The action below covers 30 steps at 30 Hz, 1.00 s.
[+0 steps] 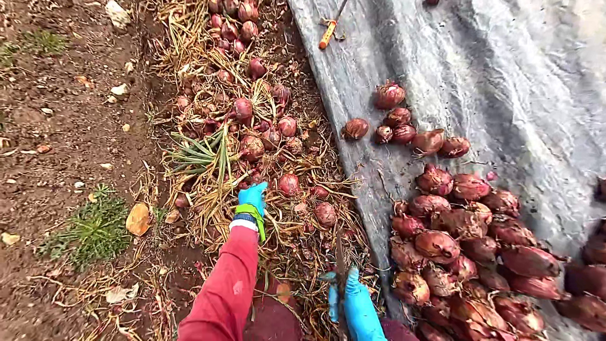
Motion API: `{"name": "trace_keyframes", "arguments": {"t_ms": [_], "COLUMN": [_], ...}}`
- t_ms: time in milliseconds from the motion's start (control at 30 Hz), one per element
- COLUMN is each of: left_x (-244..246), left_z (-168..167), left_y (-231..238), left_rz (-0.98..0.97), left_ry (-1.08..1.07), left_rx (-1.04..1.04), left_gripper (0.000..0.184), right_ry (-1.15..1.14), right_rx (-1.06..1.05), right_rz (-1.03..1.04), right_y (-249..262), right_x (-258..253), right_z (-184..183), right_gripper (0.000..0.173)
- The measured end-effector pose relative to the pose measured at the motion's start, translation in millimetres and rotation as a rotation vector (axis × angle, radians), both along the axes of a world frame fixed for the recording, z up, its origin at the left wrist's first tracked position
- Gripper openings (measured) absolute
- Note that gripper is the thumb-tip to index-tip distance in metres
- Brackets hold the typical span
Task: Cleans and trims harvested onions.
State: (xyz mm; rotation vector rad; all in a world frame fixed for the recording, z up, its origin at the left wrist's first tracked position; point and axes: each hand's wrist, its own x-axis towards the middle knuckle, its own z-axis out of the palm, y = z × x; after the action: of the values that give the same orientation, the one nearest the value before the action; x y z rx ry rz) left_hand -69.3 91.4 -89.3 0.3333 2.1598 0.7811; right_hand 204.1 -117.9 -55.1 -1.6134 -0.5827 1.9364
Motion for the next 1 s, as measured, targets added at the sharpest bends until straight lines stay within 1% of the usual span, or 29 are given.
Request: {"name": "trace_keyframes", "arguments": {"t_ms": [33,67,100,133,200,233,267,300,333,400,467,500,533,567,600,633,667,700,733,767,800,833,867,900,933,967,1000], "left_x": [-9.7,-19.5,-31.8,-45.7,-72.2,-81.5,-87.4,-88.7,-88.7,-78.2,-48.5,-32.0,-17.5,-5.2,4.6,10.4,14.6,19.6,25.4,32.8,43.4,57.5,74.6,91.9,105.9,113.8,114.6], "left_z": [8.7,16.9,23.6,30.6,48.4,58.6,68.9,81.7,95.3,130.2,169.9,184.4,194.7,202.3,210.3,219.9,231.5,243.6,252.3,256.9,259.1,259.4,257.7,252.4,243.6,232.0,215.9], "left_y": [-2.4,-1.7,1.2,5.4,12.6,20.1,25.0,23.4,16.3,-10.5,-48.5,-71.5,-89.8,-104.0,-114.0,-117.5,-116.0,-113.2,-112.0,-111.6,-111.9,-114.5,-116.3,-114.0,-106.2,-88.2,-59.3], "left_rz": [-0.150,-0.322,-0.512,-0.709,-1.099,-1.258,-1.364,-1.408,-1.403,-1.312,-1.308,-1.360,-1.454,-1.573,-1.675,-1.736,-1.763,-1.759,-1.726,-1.677,-1.668,-1.723,-1.844,-1.980,-2.068,-2.060,-1.956], "left_ry": [0.115,0.212,0.300,0.384,0.529,0.583,0.605,0.576,0.535,0.432,0.302,0.228,0.147,0.062,-0.008,0.006,0.115,0.278,0.423,0.514,0.567,0.596,0.593,0.538,0.460,0.434,0.493], "left_rx": [-0.103,-0.212,-0.321,-0.437,-0.652,-0.736,-0.788,-0.801,-0.734,-0.426,-0.134,-0.044,0.000,0.011,-0.010,-0.056,-0.126,-0.185,-0.198,-0.167,-0.131,-0.135,-0.190,-0.251,-0.275,-0.270,-0.241], "left_gripper": [0.067,0.081,0.085,0.084,0.075,0.072,0.072,0.072,0.072,0.067,0.061,0.060,0.061,0.065,0.068,0.069,0.068,0.068,0.069,0.068,0.066,0.061,0.054,0.045,0.037,0.033,0.029], "right_ry": [0.008,0.016,0.020,0.023,0.025,0.031,0.040,0.053,0.070,0.135,0.267,0.334,0.362,0.320,0.221,0.107,0.015,-0.040,-0.051,-0.053,-0.064,-0.076,-0.092,-0.110,-0.124,-0.112,-0.084], "right_rx": [-0.014,-0.028,-0.043,-0.058,-0.069,-0.059,-0.057,-0.065,-0.075,-0.067,0.071,0.168,0.270,0.366,0.437,0.466,0.448,0.421,0.408,0.394,0.395,0.401,0.418,0.433,0.437,0.442,0.436], "right_rz": [0.010,0.019,0.020,0.019,0.008,-0.008,-0.018,-0.020,-0.013,0.026,0.087,0.101,0.101,0.098,0.108,0.135,0.170,0.224,0.236,0.235,0.286,0.394,0.492,0.519,0.484,0.373,0.214], "right_y": [2.3,4.8,6.0,6.7,7.5,11.5,13.5,12.6,12.5,12.4,6.5,4.1,7.5,12.6,17.4,22.9,26.4,27.3,25.6,23.5,23.0,23.5,27.0,33.6,39.6,44.5,50.5], "right_x": [1.2,2.8,3.2,3.1,1.9,-0.2,-1.4,-1.5,-2.7,-9.5,-19.6,-24.6,-29.4,-31.9,-31.0,-27.9,-23.1,-15.8,-10.2,-7.0,-3.0,1.9,5.8,8.6,13.7,20.5,26.1], "right_z": [-1.6,-2.6,-2.6,-2.3,0.2,0.3,2.4,5.9,8.8,13.1,23.0,34.3,50.2,68.3,85.8,99.2,106.9,109.8,107.6,102.4,95.9,90.2,87.4,87.7,87.3,82.5,75.6], "right_gripper": [0.096,0.095,0.095,0.096,0.097,0.098,0.098,0.099,0.100,0.099,0.091,0.088,0.086,0.084,0.084,0.083,0.076,0.073,0.075,0.076,0.080,0.087,0.094,0.096,0.095,0.094,0.093]}}
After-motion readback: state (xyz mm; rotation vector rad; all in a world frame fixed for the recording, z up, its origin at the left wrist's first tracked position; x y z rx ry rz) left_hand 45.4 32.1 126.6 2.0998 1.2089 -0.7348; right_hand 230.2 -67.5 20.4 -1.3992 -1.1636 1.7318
